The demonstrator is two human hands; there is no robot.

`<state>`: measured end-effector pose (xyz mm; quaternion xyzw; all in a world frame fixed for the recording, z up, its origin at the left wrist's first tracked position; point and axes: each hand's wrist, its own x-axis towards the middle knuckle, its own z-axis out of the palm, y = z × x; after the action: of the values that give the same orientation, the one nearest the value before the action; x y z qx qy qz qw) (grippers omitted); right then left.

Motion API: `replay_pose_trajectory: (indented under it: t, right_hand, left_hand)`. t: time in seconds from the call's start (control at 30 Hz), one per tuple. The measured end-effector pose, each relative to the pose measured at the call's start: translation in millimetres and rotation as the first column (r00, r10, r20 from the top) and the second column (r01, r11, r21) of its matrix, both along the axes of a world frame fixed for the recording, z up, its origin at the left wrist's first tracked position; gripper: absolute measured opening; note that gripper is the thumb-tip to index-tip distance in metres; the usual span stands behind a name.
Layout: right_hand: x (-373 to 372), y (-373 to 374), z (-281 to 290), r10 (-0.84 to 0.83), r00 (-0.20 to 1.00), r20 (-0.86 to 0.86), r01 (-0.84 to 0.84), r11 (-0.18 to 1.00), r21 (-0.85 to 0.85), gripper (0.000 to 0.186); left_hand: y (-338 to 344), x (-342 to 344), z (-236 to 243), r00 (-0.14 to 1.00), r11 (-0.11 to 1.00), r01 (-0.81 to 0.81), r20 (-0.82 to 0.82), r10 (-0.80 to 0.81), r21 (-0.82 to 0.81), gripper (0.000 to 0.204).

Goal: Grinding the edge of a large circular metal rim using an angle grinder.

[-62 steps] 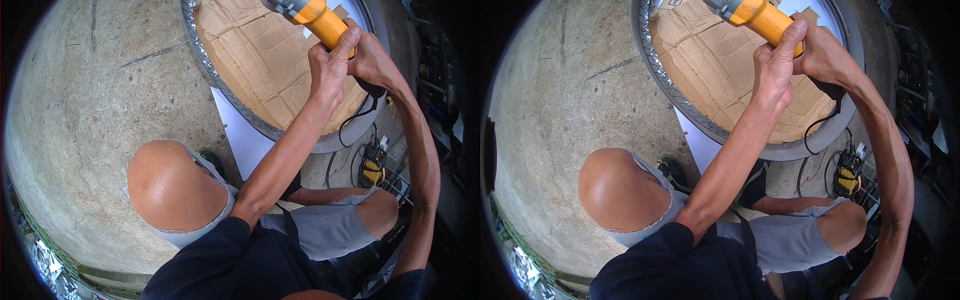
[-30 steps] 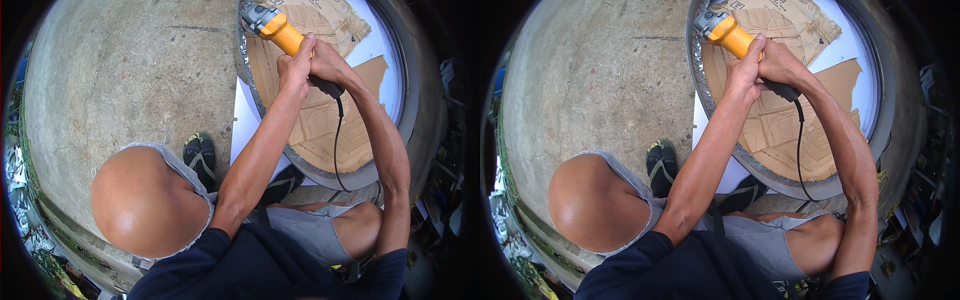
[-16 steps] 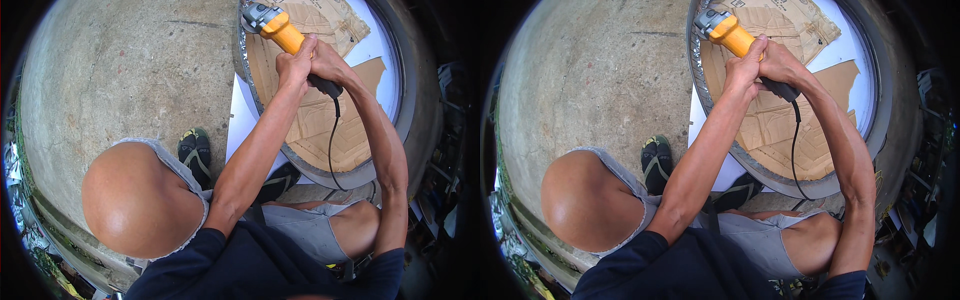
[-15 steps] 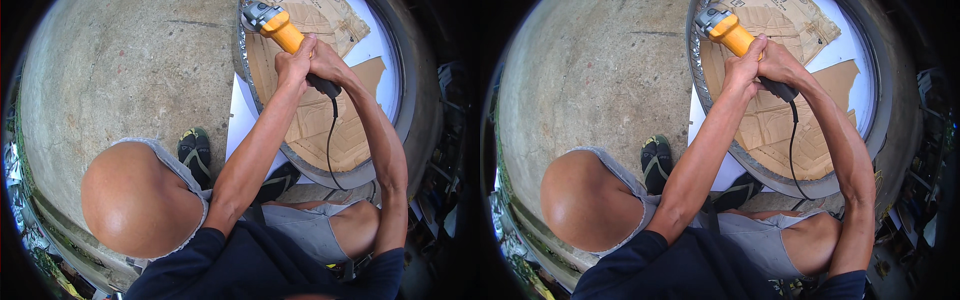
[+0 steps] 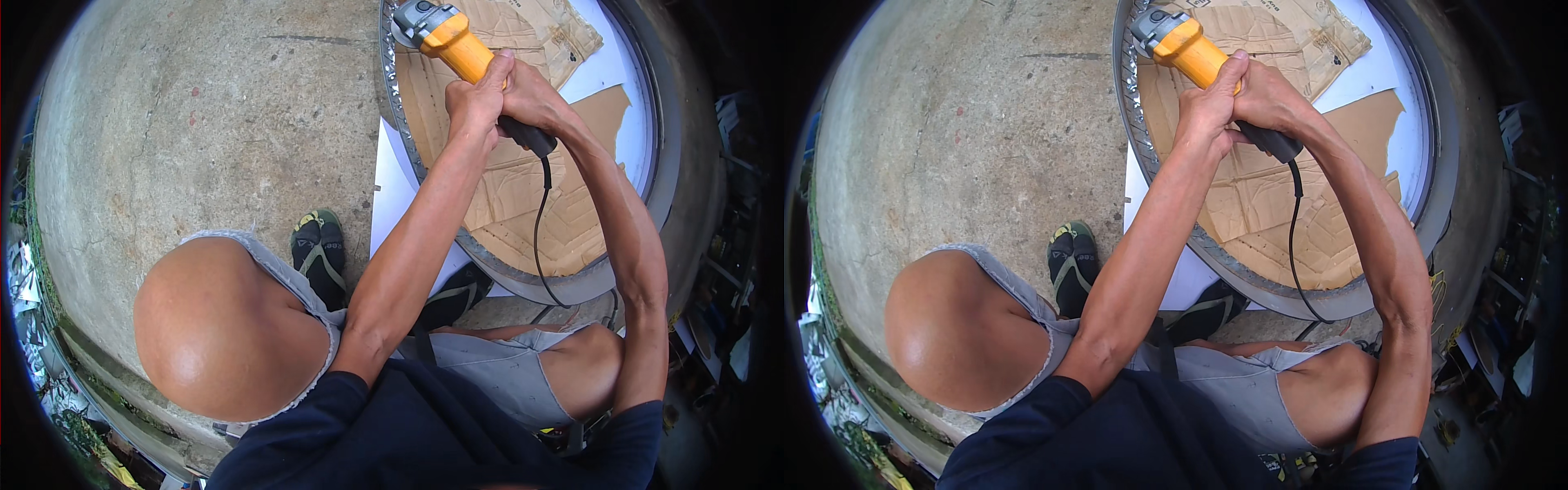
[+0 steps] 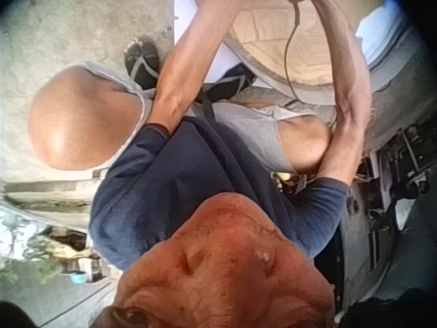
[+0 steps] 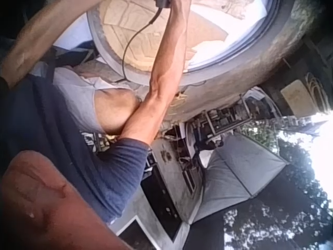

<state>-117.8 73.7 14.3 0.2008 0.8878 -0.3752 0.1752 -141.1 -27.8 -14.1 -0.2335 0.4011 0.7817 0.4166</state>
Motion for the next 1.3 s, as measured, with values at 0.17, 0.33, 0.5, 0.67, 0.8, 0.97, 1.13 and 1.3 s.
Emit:
replay_pose_trajectory:
  t: [0.17, 0.33, 0.5, 0.67, 0.8, 0.97, 1.13, 1.3]
  right_hand:
    - [2, 7, 3, 0.045, 0.999, 0.026, -0.046, 0.998, 0.045, 0.05]
    - [1, 7, 1, 0.063, 0.998, 0.013, -0.064, 0.993, 0.098, 0.05]
    - [-2, 11, 4, 0.082, 0.996, -0.022, -0.079, 0.989, 0.129, 0.05]
    - [-12, 0, 8, 0.103, 0.995, 0.004, -0.102, 0.984, 0.146, 0.048]
    - [-14, 4, 8, 0.078, 0.997, 0.003, -0.078, 0.987, 0.144, 0.048]
    - [-15, -3, 19, 0.085, 0.996, 0.028, -0.088, 0.983, 0.162, 0.049]
    - [-12, 2, 13, 0.085, 0.996, 0.038, -0.09, 0.984, 0.156, 0.049]
    - [-15, -4, 16, 0.081, 0.995, 0.058, -0.087, 0.991, 0.1, 0.05]
  left_hand:
    - [2, 5, 9, 1.0, 1.0, 0.0, 0.028, 0.0, 0.001, 0.051]
    - [7, 7, -12, 0.998, 0.999, -0.036, -0.047, 0.037, 0.012, 0.046]
    - [9, 3, -12, 0.986, 0.998, 0.008, -0.165, 0.004, 0.069, 0.065]
    - [2, -4, -9, 0.996, 0.997, -0.003, -0.089, 0.01, 0.074, 0.07]
    - [-1, -10, -5, 0.996, 0.995, 0.03, -0.09, -0.022, 0.092, 0.073]
    - [-3, -12, 1, 1.0, 0.997, -0.025, 0.005, 0.025, 0.073, 0.054]
    - [-2, -8, 5, 0.999, 0.997, -0.034, 0.007, 0.034, 0.062, 0.054]
    - [-5, -6, 4, 0.998, 0.997, -0.064, 0.011, 0.064, 0.046, 0.055]
